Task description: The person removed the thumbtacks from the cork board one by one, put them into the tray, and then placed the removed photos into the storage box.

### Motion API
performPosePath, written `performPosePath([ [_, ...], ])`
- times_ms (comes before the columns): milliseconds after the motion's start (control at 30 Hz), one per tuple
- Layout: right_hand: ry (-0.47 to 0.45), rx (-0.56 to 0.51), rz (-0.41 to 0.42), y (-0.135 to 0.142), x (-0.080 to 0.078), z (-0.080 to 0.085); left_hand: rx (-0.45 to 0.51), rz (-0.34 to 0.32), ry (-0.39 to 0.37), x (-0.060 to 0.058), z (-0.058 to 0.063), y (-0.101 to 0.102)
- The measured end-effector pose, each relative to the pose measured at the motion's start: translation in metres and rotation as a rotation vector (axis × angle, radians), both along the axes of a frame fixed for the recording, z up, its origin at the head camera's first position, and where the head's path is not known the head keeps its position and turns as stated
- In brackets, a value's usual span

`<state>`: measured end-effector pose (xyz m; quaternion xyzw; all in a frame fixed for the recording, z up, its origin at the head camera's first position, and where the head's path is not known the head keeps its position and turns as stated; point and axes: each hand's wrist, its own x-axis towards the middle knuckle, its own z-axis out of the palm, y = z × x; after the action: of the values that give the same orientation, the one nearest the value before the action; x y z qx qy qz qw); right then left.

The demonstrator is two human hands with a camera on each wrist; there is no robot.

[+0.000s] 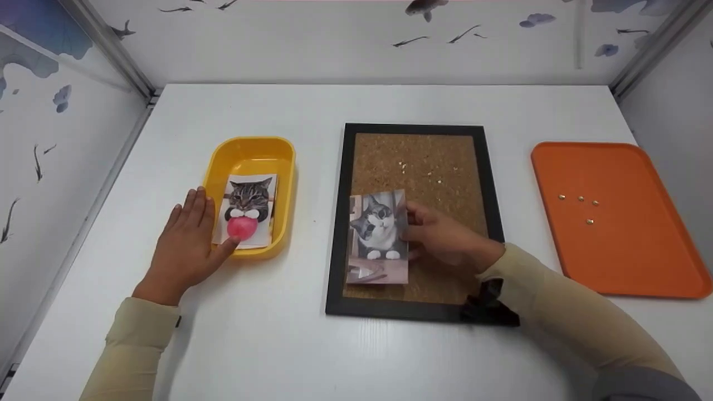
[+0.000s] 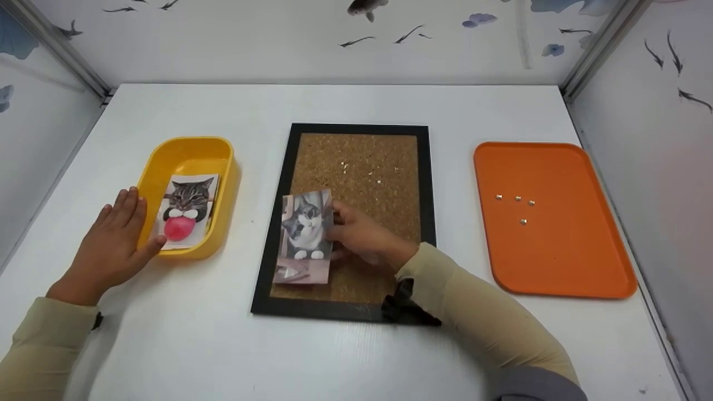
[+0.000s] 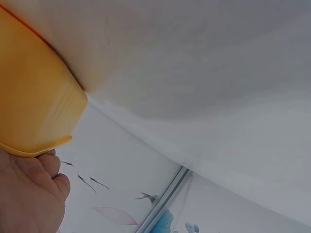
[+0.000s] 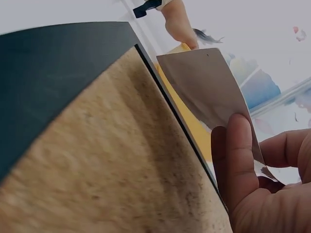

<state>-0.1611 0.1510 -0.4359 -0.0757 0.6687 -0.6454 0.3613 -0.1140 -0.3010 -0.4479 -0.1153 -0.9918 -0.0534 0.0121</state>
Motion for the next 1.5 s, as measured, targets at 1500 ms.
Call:
performPosePath([
  [1500, 0.147, -0.102, 0.045, -0.076, -0.046, 0.053, -0.004, 0.046, -0.05, -0.001, -0.002, 0.003],
])
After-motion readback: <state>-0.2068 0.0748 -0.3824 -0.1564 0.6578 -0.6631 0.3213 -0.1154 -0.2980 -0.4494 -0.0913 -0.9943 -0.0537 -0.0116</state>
